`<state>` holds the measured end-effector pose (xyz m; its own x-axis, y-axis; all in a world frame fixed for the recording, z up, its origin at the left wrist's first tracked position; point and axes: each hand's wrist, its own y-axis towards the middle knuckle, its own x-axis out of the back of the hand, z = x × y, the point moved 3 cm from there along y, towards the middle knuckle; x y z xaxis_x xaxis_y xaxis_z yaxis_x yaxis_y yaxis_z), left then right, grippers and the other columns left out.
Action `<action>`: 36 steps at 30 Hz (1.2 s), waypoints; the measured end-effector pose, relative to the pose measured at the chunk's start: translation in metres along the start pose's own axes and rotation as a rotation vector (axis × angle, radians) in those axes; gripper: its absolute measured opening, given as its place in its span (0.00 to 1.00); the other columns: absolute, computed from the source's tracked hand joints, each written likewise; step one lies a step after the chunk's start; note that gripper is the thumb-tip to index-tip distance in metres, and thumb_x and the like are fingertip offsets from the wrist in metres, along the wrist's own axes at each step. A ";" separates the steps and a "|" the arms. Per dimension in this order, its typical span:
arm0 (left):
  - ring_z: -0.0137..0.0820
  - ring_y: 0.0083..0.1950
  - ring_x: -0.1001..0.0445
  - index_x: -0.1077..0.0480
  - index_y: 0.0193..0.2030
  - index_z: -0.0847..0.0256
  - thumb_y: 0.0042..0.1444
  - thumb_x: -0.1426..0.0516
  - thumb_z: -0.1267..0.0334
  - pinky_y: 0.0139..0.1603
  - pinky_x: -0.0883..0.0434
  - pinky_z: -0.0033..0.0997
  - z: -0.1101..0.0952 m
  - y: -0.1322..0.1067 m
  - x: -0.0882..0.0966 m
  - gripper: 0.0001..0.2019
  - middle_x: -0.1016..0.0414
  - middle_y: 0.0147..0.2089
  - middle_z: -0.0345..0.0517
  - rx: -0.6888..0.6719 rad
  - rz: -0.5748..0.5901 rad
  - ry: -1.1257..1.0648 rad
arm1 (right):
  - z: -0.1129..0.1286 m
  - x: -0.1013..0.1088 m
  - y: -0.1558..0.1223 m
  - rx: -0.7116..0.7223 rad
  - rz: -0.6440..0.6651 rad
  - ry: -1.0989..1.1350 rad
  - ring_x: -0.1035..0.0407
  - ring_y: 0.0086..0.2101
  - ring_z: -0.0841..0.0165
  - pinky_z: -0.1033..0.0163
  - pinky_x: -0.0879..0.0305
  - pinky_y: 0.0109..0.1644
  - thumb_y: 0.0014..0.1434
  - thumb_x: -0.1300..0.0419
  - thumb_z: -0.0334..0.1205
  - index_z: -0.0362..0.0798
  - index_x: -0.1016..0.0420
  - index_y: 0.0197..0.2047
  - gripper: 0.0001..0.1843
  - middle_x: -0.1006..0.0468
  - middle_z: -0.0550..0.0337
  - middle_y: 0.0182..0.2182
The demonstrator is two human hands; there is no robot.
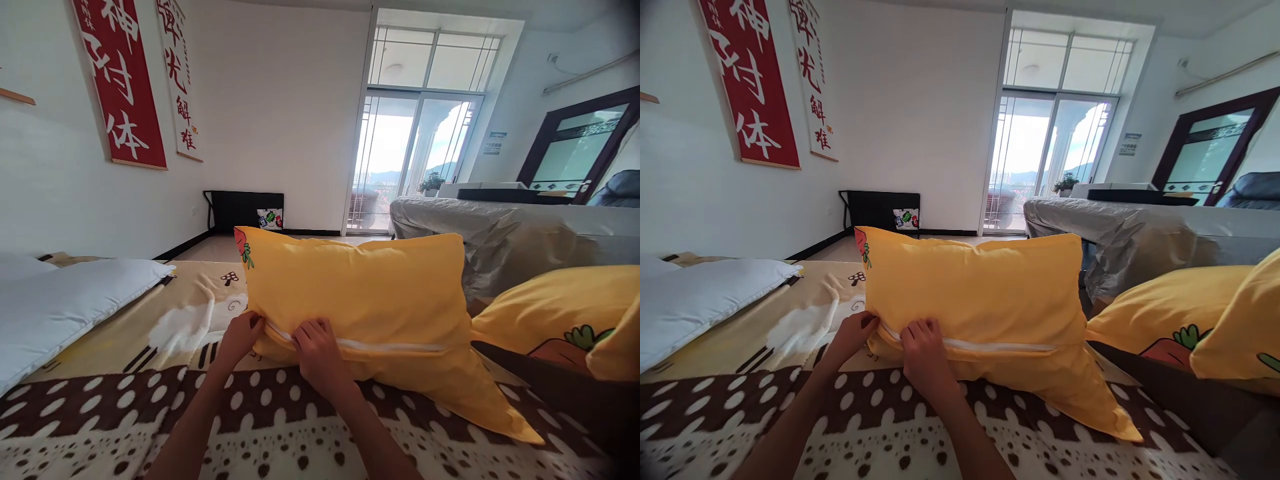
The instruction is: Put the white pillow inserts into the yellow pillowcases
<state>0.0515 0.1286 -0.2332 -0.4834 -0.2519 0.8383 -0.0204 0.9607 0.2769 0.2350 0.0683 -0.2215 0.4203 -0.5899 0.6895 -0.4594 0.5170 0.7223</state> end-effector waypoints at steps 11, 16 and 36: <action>0.40 0.37 0.25 0.30 0.31 0.60 0.58 0.54 0.60 0.30 0.42 0.32 -0.011 -0.009 0.008 0.13 0.22 0.35 0.52 0.066 -0.042 0.202 | 0.004 0.002 -0.002 0.032 0.030 -0.021 0.42 0.33 0.67 0.59 0.50 0.44 0.56 0.48 0.23 0.46 0.35 0.29 0.09 0.32 0.59 0.29; 0.42 0.39 0.24 0.28 0.34 0.61 0.59 0.55 0.61 0.35 0.39 0.35 -0.015 -0.011 0.012 0.15 0.21 0.36 0.54 0.060 -0.050 0.286 | 0.006 0.002 0.000 0.048 0.044 -0.017 0.42 0.33 0.67 0.59 0.50 0.44 0.55 0.48 0.23 0.46 0.35 0.30 0.09 0.31 0.59 0.29; 0.34 0.30 0.27 0.34 0.21 0.59 0.54 0.52 0.62 0.27 0.44 0.29 -0.003 -0.016 0.038 0.13 0.25 0.27 0.46 0.072 -0.014 0.185 | 0.009 0.009 0.001 0.085 0.109 -0.020 0.42 0.33 0.67 0.60 0.50 0.41 0.51 0.47 0.22 0.46 0.34 0.29 0.09 0.31 0.58 0.29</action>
<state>0.0362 0.1034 -0.2047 -0.3141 -0.2765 0.9082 -0.0917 0.9610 0.2608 0.2313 0.0576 -0.2154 0.3493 -0.5459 0.7616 -0.5665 0.5244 0.6356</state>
